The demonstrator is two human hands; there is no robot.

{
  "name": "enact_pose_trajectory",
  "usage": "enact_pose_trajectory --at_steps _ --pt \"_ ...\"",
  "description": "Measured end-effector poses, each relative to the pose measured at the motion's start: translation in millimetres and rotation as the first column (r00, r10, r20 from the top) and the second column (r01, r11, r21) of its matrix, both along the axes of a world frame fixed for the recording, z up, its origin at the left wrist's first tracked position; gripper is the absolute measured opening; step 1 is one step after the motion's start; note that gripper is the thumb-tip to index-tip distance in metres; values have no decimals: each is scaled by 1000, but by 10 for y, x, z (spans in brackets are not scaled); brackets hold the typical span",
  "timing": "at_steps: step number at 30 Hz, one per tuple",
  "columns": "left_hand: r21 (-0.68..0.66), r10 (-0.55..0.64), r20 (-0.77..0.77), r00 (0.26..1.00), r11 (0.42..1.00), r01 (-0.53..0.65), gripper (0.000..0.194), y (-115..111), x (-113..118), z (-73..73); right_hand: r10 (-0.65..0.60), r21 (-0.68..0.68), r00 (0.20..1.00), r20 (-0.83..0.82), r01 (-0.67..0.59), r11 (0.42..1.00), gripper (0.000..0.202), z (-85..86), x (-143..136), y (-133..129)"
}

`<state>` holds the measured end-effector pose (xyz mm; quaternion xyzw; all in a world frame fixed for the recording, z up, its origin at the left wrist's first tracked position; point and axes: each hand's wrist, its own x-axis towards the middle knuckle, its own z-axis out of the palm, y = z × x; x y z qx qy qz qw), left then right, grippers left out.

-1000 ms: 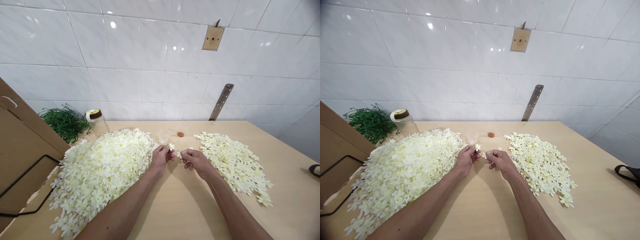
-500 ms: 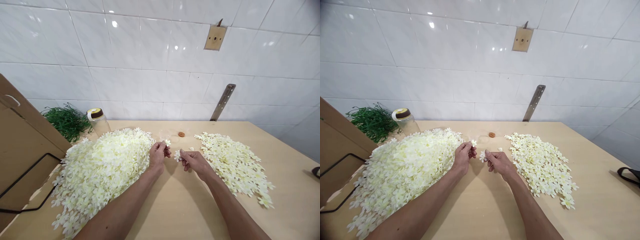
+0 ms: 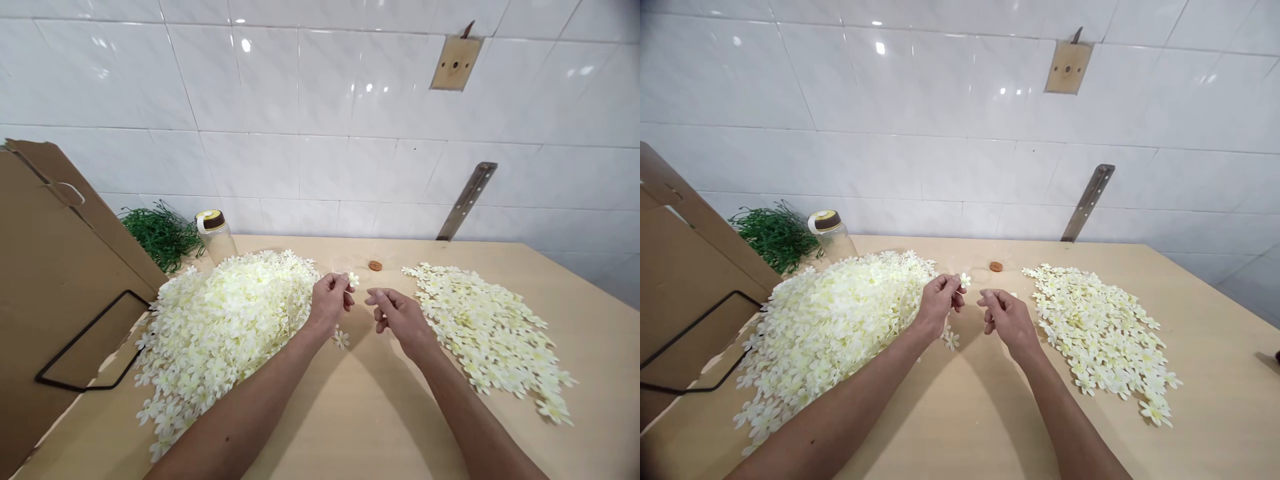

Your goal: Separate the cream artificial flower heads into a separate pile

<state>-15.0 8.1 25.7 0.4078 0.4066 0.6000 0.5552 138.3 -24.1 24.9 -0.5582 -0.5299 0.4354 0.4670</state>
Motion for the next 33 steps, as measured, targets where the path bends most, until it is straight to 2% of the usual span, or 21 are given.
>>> enact_pose_trajectory --at_steps 2,4,6,9,14,19,24,28,31,33 --pt "17 -57 -66 996 998 58 33 -31 34 -92 13 -80 982 -187 -28 996 45 -6 6 19" --pt "30 -127 -133 983 991 132 31 -67 59 -146 36 -139 954 -297 -80 987 44 -22 13 34" --pt "38 -164 -183 969 984 174 31 -95 69 -166 61 -150 936 -346 -120 981 42 -43 24 45" --pt "36 -173 -205 963 982 184 31 -107 68 -175 95 -135 943 -320 -144 980 42 -66 42 57" --pt "15 -239 -152 959 970 244 34 -79 62 -212 108 -140 932 -345 -165 976 44 -58 52 60" --pt "-71 -339 26 940 938 340 34 -67 33 -190 158 -121 910 -384 -219 968 43 -44 41 45" --pt "-106 -371 88 924 919 379 33 -70 7 -156 109 -106 959 -263 -141 984 44 -77 -6 35" --pt "-111 -337 49 940 934 341 28 -67 14 -163 48 -43 997 -58 -50 998 46 -84 -26 21" --pt "-135 -262 -1 965 956 260 25 -66 30 -161 -90 132 986 142 72 989 43 -62 -24 2" --pt "-153 -225 -36 974 964 217 24 -66 41 -160 -154 287 954 259 76 955 41 -56 -21 -6"
